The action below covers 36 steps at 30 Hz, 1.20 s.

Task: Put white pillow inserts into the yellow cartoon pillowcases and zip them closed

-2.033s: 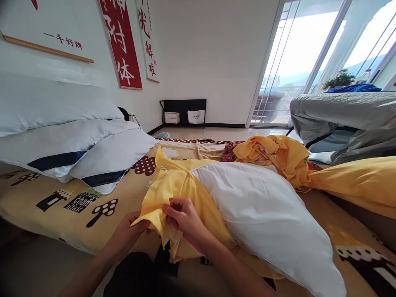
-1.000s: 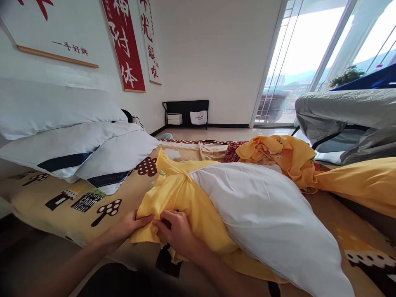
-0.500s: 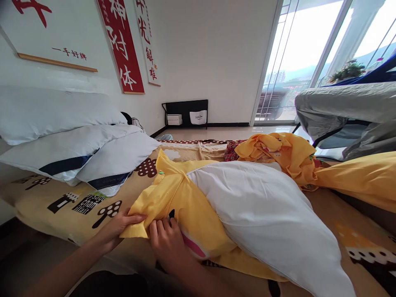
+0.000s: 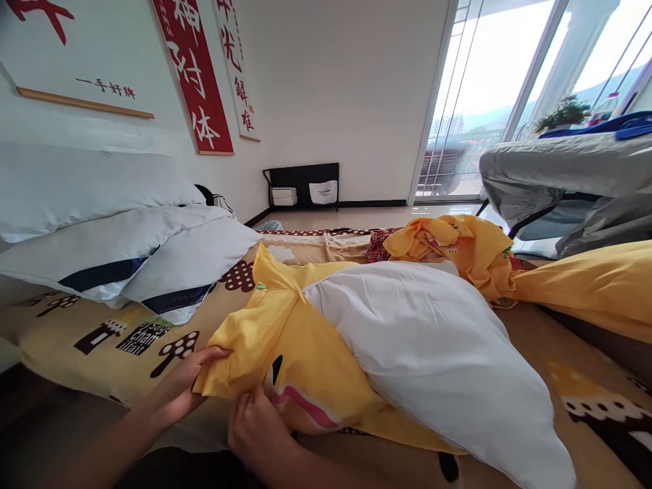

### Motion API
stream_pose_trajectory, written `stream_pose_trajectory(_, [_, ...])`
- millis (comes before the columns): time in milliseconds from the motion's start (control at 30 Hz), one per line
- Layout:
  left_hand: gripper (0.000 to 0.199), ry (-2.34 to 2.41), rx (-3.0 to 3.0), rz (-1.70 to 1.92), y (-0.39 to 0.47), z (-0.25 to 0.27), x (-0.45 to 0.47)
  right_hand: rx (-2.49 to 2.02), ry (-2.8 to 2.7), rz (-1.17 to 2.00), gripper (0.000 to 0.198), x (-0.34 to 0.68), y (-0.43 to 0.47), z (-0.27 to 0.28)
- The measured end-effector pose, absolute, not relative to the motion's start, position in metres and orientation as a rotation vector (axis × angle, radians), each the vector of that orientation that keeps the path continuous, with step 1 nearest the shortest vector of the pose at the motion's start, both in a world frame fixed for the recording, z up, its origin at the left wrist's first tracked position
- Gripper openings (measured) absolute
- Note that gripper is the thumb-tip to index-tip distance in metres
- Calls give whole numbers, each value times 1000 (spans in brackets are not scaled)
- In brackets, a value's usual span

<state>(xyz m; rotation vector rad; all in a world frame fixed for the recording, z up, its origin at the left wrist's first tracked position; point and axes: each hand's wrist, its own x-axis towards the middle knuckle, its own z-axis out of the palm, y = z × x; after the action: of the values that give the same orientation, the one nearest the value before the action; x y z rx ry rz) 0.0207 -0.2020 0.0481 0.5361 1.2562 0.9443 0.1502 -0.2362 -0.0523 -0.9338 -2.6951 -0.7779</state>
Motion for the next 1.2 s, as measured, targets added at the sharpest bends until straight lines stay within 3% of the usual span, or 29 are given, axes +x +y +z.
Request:
stream_pose_trajectory(200, [35, 1283, 711, 911, -201, 35, -6, -991, -2579, -530, 8, 191, -223, -53])
stream_pose_trajectory(467, [48, 1236, 849, 916, -200, 39, -3, -1027, -2656, -622, 6, 188, -233, -55])
stream_pose_trajectory(633, [59, 1179, 931, 808, -204, 35, 5, -995, -2579, -504, 13, 193, -239, -61])
stream_pose_trajectory(800, [48, 1227, 866, 947, -195, 34, 8, -1001, -2218, -433, 34, 240, -256, -58])
stream_pose_trajectory(967, [20, 1191, 737, 1211, -170, 45, 0, -1423, -1649, -634, 33, 306, -254, -41])
stream_pose_trajectory(1067, [11, 1084, 726, 1260, -155, 49, -3, -1582, -1776, -475, 42, 323, -248, -43])
stream_pose_trajectory(1200, [18, 921, 809, 1202, -140, 73, 10, -1625, -1956, -80, 33, 322, -242, -40])
